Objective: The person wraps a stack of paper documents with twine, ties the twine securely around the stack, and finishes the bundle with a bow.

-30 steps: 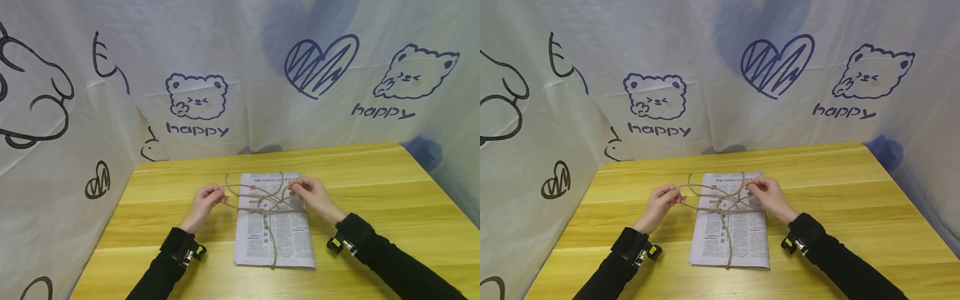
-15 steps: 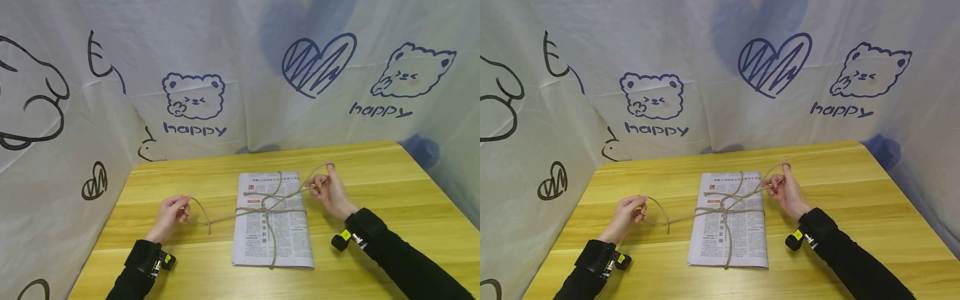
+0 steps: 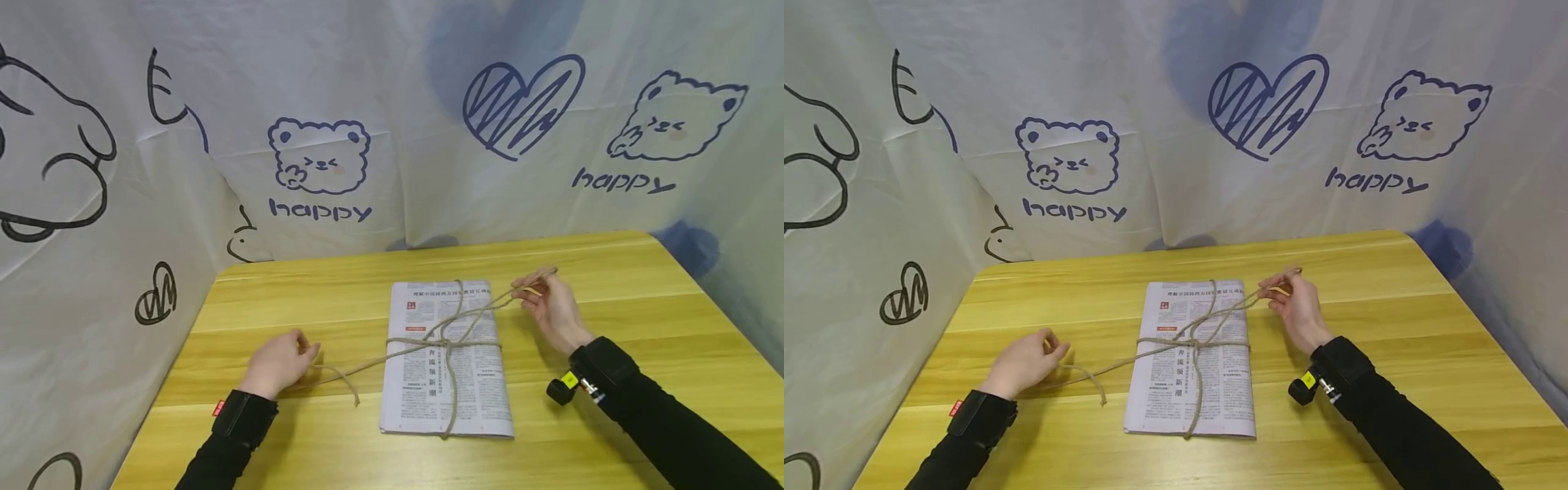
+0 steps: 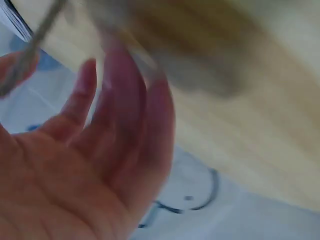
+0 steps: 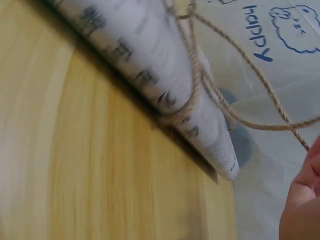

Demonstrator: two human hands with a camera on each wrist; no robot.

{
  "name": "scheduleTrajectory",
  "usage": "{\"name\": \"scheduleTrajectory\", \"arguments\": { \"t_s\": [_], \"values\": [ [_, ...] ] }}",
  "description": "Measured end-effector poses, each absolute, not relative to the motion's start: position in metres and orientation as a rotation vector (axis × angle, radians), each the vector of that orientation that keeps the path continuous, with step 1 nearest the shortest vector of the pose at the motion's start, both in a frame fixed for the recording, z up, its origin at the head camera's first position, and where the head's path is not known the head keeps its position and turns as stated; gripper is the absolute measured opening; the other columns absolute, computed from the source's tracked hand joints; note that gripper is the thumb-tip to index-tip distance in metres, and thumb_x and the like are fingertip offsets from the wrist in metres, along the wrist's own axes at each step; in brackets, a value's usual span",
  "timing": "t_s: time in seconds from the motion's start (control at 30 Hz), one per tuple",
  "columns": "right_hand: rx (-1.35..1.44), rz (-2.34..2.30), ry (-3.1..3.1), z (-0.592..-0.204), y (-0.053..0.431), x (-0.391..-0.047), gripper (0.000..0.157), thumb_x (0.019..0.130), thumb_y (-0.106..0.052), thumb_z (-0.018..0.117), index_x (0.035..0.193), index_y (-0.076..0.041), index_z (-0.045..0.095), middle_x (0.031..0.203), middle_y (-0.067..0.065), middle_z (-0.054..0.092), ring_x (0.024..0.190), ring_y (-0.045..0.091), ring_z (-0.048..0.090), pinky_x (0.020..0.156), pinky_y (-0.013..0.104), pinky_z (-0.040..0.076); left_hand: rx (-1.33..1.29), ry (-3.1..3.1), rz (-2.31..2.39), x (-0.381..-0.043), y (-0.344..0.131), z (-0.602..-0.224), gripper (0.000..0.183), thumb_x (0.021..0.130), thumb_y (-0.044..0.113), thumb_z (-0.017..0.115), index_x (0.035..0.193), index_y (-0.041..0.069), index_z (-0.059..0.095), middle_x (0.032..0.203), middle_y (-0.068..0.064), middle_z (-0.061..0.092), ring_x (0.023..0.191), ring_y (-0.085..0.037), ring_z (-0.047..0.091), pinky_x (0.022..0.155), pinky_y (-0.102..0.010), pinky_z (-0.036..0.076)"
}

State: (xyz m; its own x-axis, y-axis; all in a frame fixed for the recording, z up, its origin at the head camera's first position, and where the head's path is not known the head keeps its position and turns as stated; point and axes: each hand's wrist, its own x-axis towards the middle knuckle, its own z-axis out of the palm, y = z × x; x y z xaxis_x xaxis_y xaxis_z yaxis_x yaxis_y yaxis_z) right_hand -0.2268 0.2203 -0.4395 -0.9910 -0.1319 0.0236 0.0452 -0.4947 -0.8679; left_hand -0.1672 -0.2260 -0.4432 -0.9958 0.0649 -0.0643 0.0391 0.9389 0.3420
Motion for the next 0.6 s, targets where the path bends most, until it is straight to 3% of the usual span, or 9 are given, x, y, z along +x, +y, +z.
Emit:
{"name": "scheduleTrajectory", "arguments": {
  "t_s": [0.1,0.17,0.23,0.3,0.37,0.43,0.5,0.6],
  "values": [
    [-0.277,-2.563,1.585,-0.441,0.220,-0.227,0.029,0.100,-0.004,0.026,0.092,-0.001,0.054,0.100,0.009,0.061,0.096,0.024,0.061,0.081,0.027,0.049,0.288,3.102,0.533,-0.172,-0.201,-0.442,0.029,0.091,0.031,0.061,0.106,0.006,0.062,0.086,-0.006,0.060,0.072,-0.021,0.055,0.061,-0.034,0.046],
    [-0.402,-2.541,1.594,-0.443,0.219,-0.227,0.035,0.091,0.008,0.019,0.094,0.002,0.054,0.104,0.011,0.062,0.103,0.028,0.060,0.090,0.030,0.047,0.464,3.069,0.557,-0.175,-0.183,-0.441,0.030,0.090,0.031,0.063,0.108,0.007,0.062,0.100,-0.007,0.061,0.087,-0.023,0.057,0.074,-0.038,0.049],
    [-0.518,-2.516,1.606,-0.443,0.219,-0.228,0.041,0.086,0.012,0.015,0.097,0.005,0.053,0.107,0.012,0.062,0.109,0.030,0.057,0.096,0.032,0.043,0.593,2.964,0.566,-0.177,-0.167,-0.441,0.032,0.088,0.032,0.065,0.108,0.008,0.062,0.103,-0.007,0.061,0.093,-0.024,0.057,0.079,-0.040,0.048],
    [-0.547,-2.506,1.620,-0.442,0.219,-0.229,0.038,0.091,0.008,0.016,0.097,0.006,0.054,0.104,0.013,0.064,0.108,0.030,0.058,0.098,0.032,0.042,0.676,2.886,0.529,-0.178,-0.157,-0.443,0.034,0.086,0.032,0.068,0.108,0.008,0.061,0.100,-0.007,0.061,0.090,-0.023,0.057,0.079,-0.040,0.048],
    [-0.495,-2.464,1.729,-0.440,0.219,-0.231,0.031,0.100,-0.002,0.024,0.098,0.005,0.054,0.099,0.012,0.065,0.102,0.025,0.062,0.094,0.030,0.046,0.725,2.853,0.493,-0.177,-0.154,-0.445,0.035,0.083,0.027,0.072,0.108,0.008,0.060,0.098,-0.006,0.059,0.088,-0.022,0.055,0.078,-0.040,0.047],
    [-0.426,-2.323,1.979,-0.439,0.219,-0.233,0.023,0.102,-0.012,0.040,0.099,0.005,0.055,0.095,0.012,0.064,0.092,0.018,0.065,0.084,0.027,0.050,0.736,2.848,0.480,-0.176,-0.157,-0.447,0.034,0.081,0.024,0.073,0.108,0.008,0.058,0.097,-0.006,0.057,0.087,-0.020,0.054,0.078,-0.039,0.047],
    [-0.362,-2.098,2.253,-0.438,0.220,-0.234,0.017,0.096,-0.010,0.053,0.100,0.007,0.055,0.095,0.015,0.062,0.084,0.016,0.066,0.076,0.026,0.053,0.726,2.847,0.499,-0.175,-0.164,-0.449,0.029,0.081,0.019,0.072,0.104,0.009,0.058,0.093,-0.004,0.057,0.084,-0.018,0.053,0.075,-0.038,0.047],
    [-0.405,-1.687,2.613,-0.441,0.224,-0.232,0.018,0.089,0.001,0.055,0.106,0.009,0.055,0.105,0.022,0.057,0.077,0.021,0.063,0.068,0.028,0.051,0.698,2.837,0.516,-0.173,-0.180,-0.451,0.014,0.083,0.010,0.068,0.094,0.009,0.059,0.084,-0.001,0.055,0.075,-0.016,0.051,0.069,-0.037,0.046]
  ]
}}
